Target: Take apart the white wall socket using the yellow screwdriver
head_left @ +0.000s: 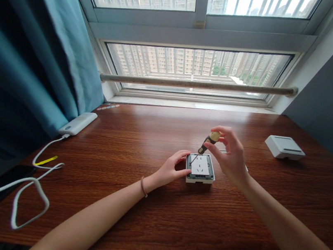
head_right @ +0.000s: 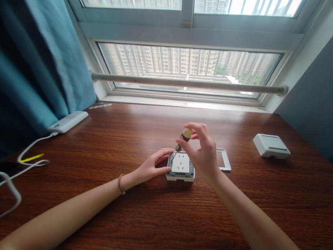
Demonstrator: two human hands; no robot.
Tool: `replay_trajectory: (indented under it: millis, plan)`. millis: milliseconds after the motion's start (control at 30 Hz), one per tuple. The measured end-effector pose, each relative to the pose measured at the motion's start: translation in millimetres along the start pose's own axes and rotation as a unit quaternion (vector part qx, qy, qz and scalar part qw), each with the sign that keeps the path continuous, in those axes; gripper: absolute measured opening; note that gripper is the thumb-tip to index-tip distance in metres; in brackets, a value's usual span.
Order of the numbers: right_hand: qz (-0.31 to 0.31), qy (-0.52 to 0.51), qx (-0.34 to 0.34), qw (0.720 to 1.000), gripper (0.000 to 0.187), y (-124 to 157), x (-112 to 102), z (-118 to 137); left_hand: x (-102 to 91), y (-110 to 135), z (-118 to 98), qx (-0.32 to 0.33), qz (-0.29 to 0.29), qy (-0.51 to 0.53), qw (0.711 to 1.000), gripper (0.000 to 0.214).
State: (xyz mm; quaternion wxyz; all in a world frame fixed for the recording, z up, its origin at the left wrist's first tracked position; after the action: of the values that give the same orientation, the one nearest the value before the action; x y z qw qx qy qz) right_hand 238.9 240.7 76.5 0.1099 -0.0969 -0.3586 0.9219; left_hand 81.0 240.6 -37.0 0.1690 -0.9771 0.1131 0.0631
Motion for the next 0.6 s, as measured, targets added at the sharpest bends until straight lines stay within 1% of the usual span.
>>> replay_trajectory:
  millis: [67,100,200,267,333,400,467,500,533,600]
  plan:
    - [-0.019,0.022,0.001,1.000,0.028,-1,-3,-3,-0.8,0,1,-0.002,-0.003,-0.003,1.000,0.052]
    - [-0.012,0.012,0.005,1.000,0.030,-1,-2,-3,-1.4,0,2,-0.004,-0.005,-0.007,1.000,0.052]
    - [0.043,-0.053,0.012,0.998,0.038,0,5,2,-2.5,0,4,-0.007,-0.012,-0.016,1.000,0.052]
    - [0.065,-0.074,0.006,0.995,0.038,1,7,7,-2.0,0,4,-0.005,-0.009,-0.013,1.000,0.051]
    - [0.054,-0.048,-0.010,0.997,0.033,1,6,10,-1.3,0,3,-0.003,-0.007,-0.007,1.000,0.051]
    - [0.023,-0.001,-0.021,1.000,0.030,0,2,8,-0.9,0,2,-0.002,-0.004,-0.004,1.000,0.051]
    - [-0.003,0.025,-0.015,1.000,0.030,-1,-2,4,-0.6,0,1,-0.001,-0.002,-0.005,1.000,0.051]
    - [-0.006,0.022,-0.008,1.000,0.030,-1,-2,2,-0.6,0,0,-0.001,-0.001,-0.007,1.000,0.051]
    - [-0.001,0.007,0.001,1.000,0.031,-1,-2,1,-0.8,0,0,-0.002,-0.001,-0.010,1.000,0.051]
    - [0.034,-0.045,0.018,0.998,0.035,0,2,1,-1.1,0,0,-0.006,-0.001,-0.014,1.000,0.052]
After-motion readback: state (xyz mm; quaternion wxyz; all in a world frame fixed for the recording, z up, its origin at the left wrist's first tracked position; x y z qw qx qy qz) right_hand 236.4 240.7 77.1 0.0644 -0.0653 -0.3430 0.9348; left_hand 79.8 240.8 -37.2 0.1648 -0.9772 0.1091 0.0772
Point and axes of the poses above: each hand's wrist, its own y-axis away from the middle knuckle, its own x-axis out of the palm, z = x × y, the point moved 7 cm from there along -y, towards the middle knuckle, and after that the axes turned 13 degrees about -z, right-handed, at the moved point
